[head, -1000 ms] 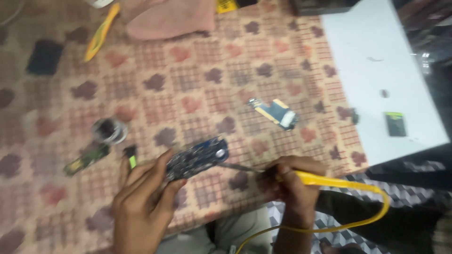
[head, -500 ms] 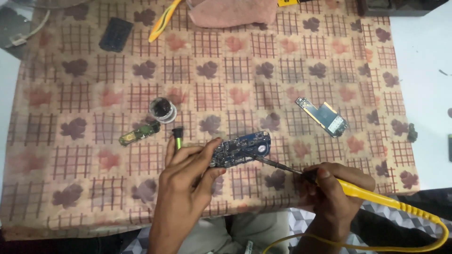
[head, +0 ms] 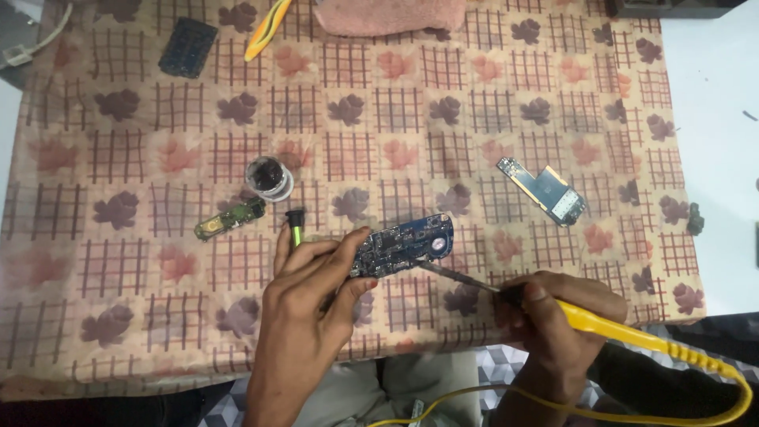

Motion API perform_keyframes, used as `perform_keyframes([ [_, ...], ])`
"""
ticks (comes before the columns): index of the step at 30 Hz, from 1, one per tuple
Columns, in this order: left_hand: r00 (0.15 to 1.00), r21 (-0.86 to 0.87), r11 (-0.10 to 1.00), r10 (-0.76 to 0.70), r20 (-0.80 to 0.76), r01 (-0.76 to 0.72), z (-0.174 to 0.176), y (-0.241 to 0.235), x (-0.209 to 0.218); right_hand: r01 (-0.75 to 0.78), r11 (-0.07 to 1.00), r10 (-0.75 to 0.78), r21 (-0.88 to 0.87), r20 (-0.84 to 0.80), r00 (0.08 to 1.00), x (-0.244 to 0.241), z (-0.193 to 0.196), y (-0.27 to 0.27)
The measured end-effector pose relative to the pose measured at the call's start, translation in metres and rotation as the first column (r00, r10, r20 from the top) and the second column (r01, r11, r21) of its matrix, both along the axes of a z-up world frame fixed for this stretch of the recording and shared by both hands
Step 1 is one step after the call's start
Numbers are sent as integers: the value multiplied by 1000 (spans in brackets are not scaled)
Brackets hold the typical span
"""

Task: The person uses a soldering iron to apply heat to a small circuit board held in the left hand. The person repeatedly touches the iron to specific points on the board while a smartphone plays a video nearby.

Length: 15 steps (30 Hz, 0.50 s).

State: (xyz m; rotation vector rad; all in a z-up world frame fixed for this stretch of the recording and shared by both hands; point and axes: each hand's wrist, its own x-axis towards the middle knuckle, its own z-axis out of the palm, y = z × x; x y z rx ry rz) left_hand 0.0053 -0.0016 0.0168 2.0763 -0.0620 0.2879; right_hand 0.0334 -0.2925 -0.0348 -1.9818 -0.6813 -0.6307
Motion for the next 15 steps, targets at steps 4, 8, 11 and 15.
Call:
perform_keyframes([
  [4,1000,-6,1000,7,-20,-7,-2,0,-1,113,976,-85,188,-148,985,-14,-2,7],
  [8,999,-9,1000,10,-37,-10,-1,0,0,146,917,-22,372,-316,948,-16,-1,8],
  [11,999,-21,1000,6,-35,-7,-1,1,-1,106,861,59,498,-304,951,-11,-4,7],
  [15,1000,-11,1000,-1,-2,1,-1,0,-1,62,917,54,394,-276,960,-5,-1,8],
])
